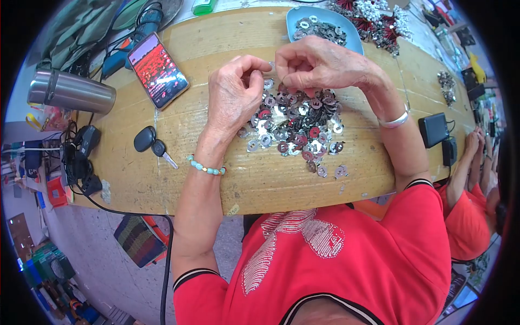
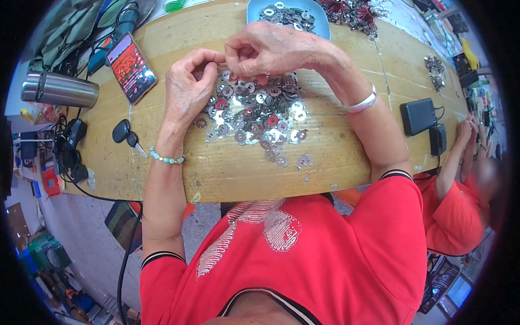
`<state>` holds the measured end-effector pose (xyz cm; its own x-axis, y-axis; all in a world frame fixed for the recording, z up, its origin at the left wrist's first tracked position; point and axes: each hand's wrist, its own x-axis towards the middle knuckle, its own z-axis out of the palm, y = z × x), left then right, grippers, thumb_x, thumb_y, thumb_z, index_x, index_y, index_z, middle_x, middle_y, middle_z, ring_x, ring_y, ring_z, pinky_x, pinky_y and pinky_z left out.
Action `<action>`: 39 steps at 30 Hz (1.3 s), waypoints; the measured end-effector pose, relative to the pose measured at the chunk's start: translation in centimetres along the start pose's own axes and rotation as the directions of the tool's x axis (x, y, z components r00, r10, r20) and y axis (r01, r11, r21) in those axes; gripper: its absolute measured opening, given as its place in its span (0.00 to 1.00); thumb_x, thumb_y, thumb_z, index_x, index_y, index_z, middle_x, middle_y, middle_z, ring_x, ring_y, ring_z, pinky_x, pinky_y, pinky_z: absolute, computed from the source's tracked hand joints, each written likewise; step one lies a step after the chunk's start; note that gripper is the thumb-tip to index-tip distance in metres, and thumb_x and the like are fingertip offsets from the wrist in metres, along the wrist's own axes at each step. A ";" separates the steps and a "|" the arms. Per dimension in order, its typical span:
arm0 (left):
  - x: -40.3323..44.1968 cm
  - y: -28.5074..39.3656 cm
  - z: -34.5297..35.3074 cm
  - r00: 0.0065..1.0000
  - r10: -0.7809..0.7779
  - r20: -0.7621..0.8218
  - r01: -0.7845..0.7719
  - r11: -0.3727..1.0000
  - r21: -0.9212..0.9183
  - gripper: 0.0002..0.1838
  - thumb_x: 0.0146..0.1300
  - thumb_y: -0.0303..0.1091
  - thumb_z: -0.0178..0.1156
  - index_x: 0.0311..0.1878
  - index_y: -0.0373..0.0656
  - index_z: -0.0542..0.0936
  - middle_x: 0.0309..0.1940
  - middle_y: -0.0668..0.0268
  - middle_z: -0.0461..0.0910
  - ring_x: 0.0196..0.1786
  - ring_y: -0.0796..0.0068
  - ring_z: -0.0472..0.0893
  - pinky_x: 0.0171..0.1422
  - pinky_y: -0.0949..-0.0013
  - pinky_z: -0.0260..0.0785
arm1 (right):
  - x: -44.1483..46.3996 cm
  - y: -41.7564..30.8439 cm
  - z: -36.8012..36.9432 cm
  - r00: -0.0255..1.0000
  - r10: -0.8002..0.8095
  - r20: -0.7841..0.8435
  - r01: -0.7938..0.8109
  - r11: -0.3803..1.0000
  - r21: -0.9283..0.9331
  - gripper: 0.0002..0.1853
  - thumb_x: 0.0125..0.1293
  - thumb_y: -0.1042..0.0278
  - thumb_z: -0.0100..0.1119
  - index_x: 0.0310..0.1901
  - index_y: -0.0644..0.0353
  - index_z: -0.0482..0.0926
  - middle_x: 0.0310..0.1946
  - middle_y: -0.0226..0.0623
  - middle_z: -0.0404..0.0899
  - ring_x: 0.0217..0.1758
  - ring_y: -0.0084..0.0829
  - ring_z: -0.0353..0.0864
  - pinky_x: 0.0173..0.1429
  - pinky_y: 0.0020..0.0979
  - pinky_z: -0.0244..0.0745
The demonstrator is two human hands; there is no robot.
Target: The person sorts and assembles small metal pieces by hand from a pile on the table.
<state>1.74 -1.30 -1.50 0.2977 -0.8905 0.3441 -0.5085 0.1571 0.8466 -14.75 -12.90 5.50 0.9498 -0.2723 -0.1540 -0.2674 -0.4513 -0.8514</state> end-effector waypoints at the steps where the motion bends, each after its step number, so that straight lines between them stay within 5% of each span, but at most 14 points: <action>1: -0.1 0.2 -0.1 0.999 0.006 0.039 -0.006 1.000 0.021 0.08 0.59 0.22 0.58 0.36 0.39 0.86 0.27 0.62 0.83 0.26 0.74 0.82 0.34 0.70 0.74 | -0.1 0.0 -0.2 1.000 -0.003 -0.028 0.003 1.000 -0.001 0.07 0.64 0.69 0.58 0.33 0.64 0.79 0.24 0.34 0.82 0.23 0.21 0.78 0.28 0.26 0.75; 4: -0.2 0.5 -0.5 0.984 0.062 0.166 -0.078 0.993 0.087 0.07 0.57 0.23 0.59 0.37 0.39 0.86 0.29 0.62 0.81 0.29 0.71 0.81 0.37 0.68 0.74 | -0.3 0.7 -0.9 0.969 -0.021 -0.245 -0.019 0.987 -0.159 0.06 0.65 0.69 0.60 0.36 0.63 0.80 0.23 0.36 0.82 0.23 0.24 0.80 0.28 0.28 0.75; 6: -0.2 0.1 -0.8 0.954 0.152 0.259 -0.189 0.974 0.126 0.08 0.58 0.22 0.60 0.39 0.38 0.86 0.31 0.65 0.79 0.30 0.76 0.78 0.36 0.72 0.72 | -0.7 1.6 -1.2 0.922 0.011 -0.387 -0.061 0.991 -0.118 0.06 0.66 0.69 0.59 0.37 0.63 0.77 0.25 0.27 0.78 0.25 0.17 0.73 0.28 0.21 0.69; 9: -0.2 0.8 -1.8 0.927 0.093 0.363 -0.144 0.983 0.116 0.08 0.54 0.24 0.62 0.38 0.38 0.85 0.33 0.63 0.77 0.32 0.74 0.78 0.36 0.69 0.71 | -1.9 2.4 -1.9 0.844 0.054 -0.534 -0.143 0.982 -0.127 0.08 0.67 0.67 0.62 0.39 0.63 0.78 0.24 0.28 0.78 0.24 0.18 0.73 0.29 0.23 0.70; 12: -0.1 1.1 -2.4 0.898 0.110 0.427 -0.184 0.974 0.135 0.09 0.53 0.27 0.64 0.39 0.39 0.84 0.33 0.63 0.76 0.36 0.71 0.79 0.40 0.68 0.72 | -3.1 2.6 -1.1 0.690 -0.197 -0.697 -0.278 0.816 -0.506 0.11 0.66 0.64 0.66 0.42 0.62 0.79 0.23 0.31 0.78 0.24 0.18 0.74 0.29 0.26 0.70; 15: -0.1 1.3 -2.4 0.888 0.171 0.427 -0.246 0.961 0.126 0.09 0.51 0.30 0.65 0.37 0.40 0.84 0.35 0.58 0.77 0.44 0.57 0.76 0.52 0.58 0.70 | -4.1 1.6 0.2 0.732 -0.197 -0.652 -0.219 0.838 -0.499 0.10 0.66 0.65 0.67 0.43 0.61 0.79 0.23 0.33 0.78 0.23 0.22 0.76 0.28 0.28 0.70; 17: -0.1 1.1 -2.3 0.881 0.199 0.429 -0.278 0.952 0.130 0.09 0.50 0.29 0.66 0.36 0.40 0.84 0.35 0.58 0.77 0.44 0.57 0.76 0.52 0.58 0.70 | -4.3 1.5 1.5 0.763 -0.305 -0.569 -0.075 0.834 -0.547 0.07 0.67 0.70 0.64 0.42 0.62 0.79 0.21 0.35 0.76 0.22 0.26 0.75 0.27 0.30 0.70; 21: -0.2 1.2 -2.1 0.878 0.222 0.425 -0.306 0.942 0.140 0.08 0.50 0.29 0.66 0.35 0.39 0.83 0.35 0.58 0.77 0.44 0.56 0.76 0.52 0.57 0.70 | -3.9 1.0 3.7 0.842 -0.254 -0.476 -0.029 0.859 -0.511 0.04 0.63 0.70 0.61 0.37 0.60 0.79 0.24 0.45 0.81 0.30 0.49 0.84 0.35 0.44 0.79; 28: -0.1 1.2 -1.8 0.893 0.221 0.393 -0.309 0.934 0.177 0.06 0.52 0.28 0.66 0.34 0.41 0.83 0.32 0.63 0.77 0.39 0.63 0.77 0.44 0.62 0.70 | -2.8 2.1 4.2 0.834 -0.361 -0.417 0.110 0.850 -0.516 0.04 0.64 0.71 0.60 0.36 0.63 0.78 0.30 0.46 0.82 0.35 0.50 0.84 0.38 0.45 0.79; 34: 0.0 1.0 -1.5 0.911 0.192 0.364 -0.265 0.951 0.161 0.05 0.53 0.27 0.66 0.33 0.39 0.82 0.30 0.63 0.76 0.36 0.65 0.77 0.42 0.64 0.70 | -3.0 2.7 4.4 0.849 -0.331 -0.412 0.092 0.860 -0.502 0.04 0.64 0.75 0.62 0.39 0.64 0.78 0.31 0.42 0.79 0.35 0.43 0.83 0.39 0.38 0.78; 39: 0.0 1.2 -1.6 0.927 0.138 0.348 -0.198 0.970 0.142 0.06 0.53 0.25 0.65 0.35 0.37 0.82 0.30 0.63 0.76 0.35 0.67 0.78 0.41 0.67 0.71 | -3.2 3.3 4.8 0.838 -0.334 -0.432 0.108 0.877 -0.468 0.07 0.63 0.73 0.63 0.41 0.63 0.79 0.37 0.44 0.79 0.38 0.48 0.83 0.41 0.43 0.78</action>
<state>2.43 -0.44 0.20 -0.0753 -0.9526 0.2947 -0.6667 0.2679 0.6955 -17.93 -9.48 0.80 0.8148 -0.4447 0.3720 -0.2077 -0.8230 -0.5288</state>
